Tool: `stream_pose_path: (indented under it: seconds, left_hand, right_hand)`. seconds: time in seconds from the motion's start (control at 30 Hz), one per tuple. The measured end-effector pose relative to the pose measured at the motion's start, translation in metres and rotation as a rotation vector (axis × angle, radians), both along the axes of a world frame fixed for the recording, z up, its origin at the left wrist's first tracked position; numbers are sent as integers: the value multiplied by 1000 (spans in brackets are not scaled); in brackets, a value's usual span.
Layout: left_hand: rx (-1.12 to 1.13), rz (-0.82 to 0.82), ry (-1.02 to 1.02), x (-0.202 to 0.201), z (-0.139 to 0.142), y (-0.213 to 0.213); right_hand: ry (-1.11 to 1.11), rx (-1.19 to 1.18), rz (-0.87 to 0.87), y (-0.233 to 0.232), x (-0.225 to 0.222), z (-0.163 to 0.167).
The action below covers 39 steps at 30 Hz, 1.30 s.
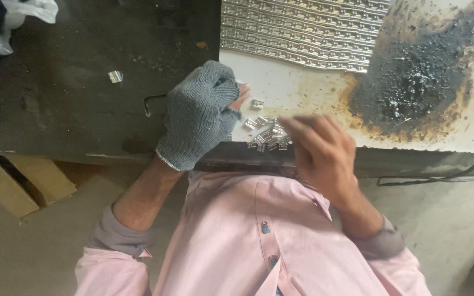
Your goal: The person places small metallic components onto a grid-like board using both hands. They repeatedly pick up components from a pile and position them into slots on the board. The person also handles a plastic bag containing additional components.
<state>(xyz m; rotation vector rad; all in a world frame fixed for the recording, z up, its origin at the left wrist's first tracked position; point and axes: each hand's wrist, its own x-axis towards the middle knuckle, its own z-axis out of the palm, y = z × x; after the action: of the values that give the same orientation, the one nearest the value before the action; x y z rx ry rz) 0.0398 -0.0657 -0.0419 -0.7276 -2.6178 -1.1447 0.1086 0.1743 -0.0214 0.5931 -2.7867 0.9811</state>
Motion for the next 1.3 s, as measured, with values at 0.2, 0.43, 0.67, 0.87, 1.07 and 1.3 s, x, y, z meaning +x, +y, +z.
stream_pose_path:
  seconds: [0.2,0.43,0.67,0.87,1.07,1.3]
  left_hand:
    - [57,23,-41,1,-2,-11]
    - [102,118,-52,-2,-15,-16]
    - [133,170,-41,-13,-23,-17]
    - [222,284,-38,-10,-31,-10]
    - [255,379,-96,-13,-41,-10]
    - [209,335,-14,-16,-46,-9]
  right_hand:
    - [33,-8,-31,-33,-64,-24]
    - [-92,-82,-33,-33,-67,-6]
    - [53,45,22,-56,-84,-17]
    - [70,17,-7,-70,-91,-23]
    - [64,11,-25,-71,-91,-25]
    - [27,-36,-38,-76,-92,-14]
